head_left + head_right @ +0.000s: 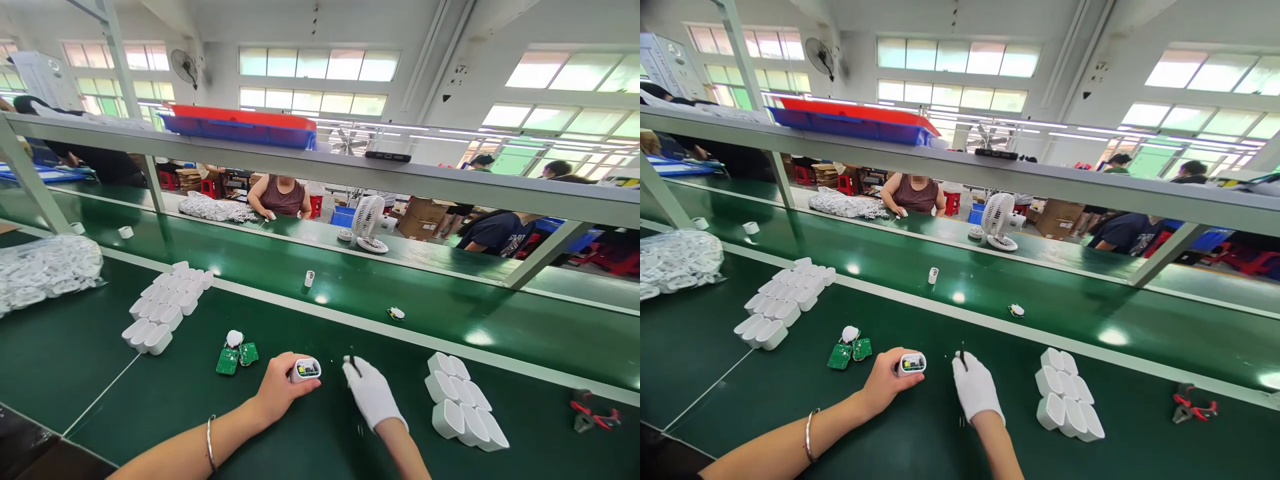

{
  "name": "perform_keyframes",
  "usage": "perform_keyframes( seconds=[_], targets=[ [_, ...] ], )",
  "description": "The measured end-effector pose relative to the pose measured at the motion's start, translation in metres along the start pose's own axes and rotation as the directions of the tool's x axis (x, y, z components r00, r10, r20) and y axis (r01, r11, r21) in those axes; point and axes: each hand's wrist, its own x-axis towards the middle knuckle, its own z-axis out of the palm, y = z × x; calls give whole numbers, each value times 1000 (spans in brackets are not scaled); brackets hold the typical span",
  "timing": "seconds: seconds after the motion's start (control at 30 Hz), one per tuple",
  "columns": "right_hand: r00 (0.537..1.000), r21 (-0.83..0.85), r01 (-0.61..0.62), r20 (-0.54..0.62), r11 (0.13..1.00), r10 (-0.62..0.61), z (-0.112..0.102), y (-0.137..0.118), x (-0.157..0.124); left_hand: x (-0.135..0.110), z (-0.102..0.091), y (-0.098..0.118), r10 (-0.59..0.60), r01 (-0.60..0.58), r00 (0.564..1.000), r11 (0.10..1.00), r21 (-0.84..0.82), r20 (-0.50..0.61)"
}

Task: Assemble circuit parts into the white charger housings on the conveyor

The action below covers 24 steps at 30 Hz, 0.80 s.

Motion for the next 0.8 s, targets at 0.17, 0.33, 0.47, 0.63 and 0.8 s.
perform_keyframes(
  seconds=[0.17, 0.33, 0.47, 0.63, 0.8],
  targets=[
    [997, -457, 48, 76, 888, -15, 8, -10, -16, 1, 1, -5, 7, -7, 1000, 999, 35, 24],
    [994, -514, 26, 101, 857, 31, 10, -20, -23, 3, 0, -5, 41, -41, 999, 999, 7, 9],
    [992, -228, 128, 16, 965, -128, 12, -18, -22, 5, -1, -3, 78, -76, 995, 997, -27, 70],
    [904, 299, 402, 22, 866, -427, 34, -19, -33, 4, 2, -8, 97, -100, 987, 995, 10, 130],
    [968, 98, 243, 37, 965, -247, 42, -15, -4, 3, 6, -16, 51, -53, 994, 998, 18, 100]
  ],
)
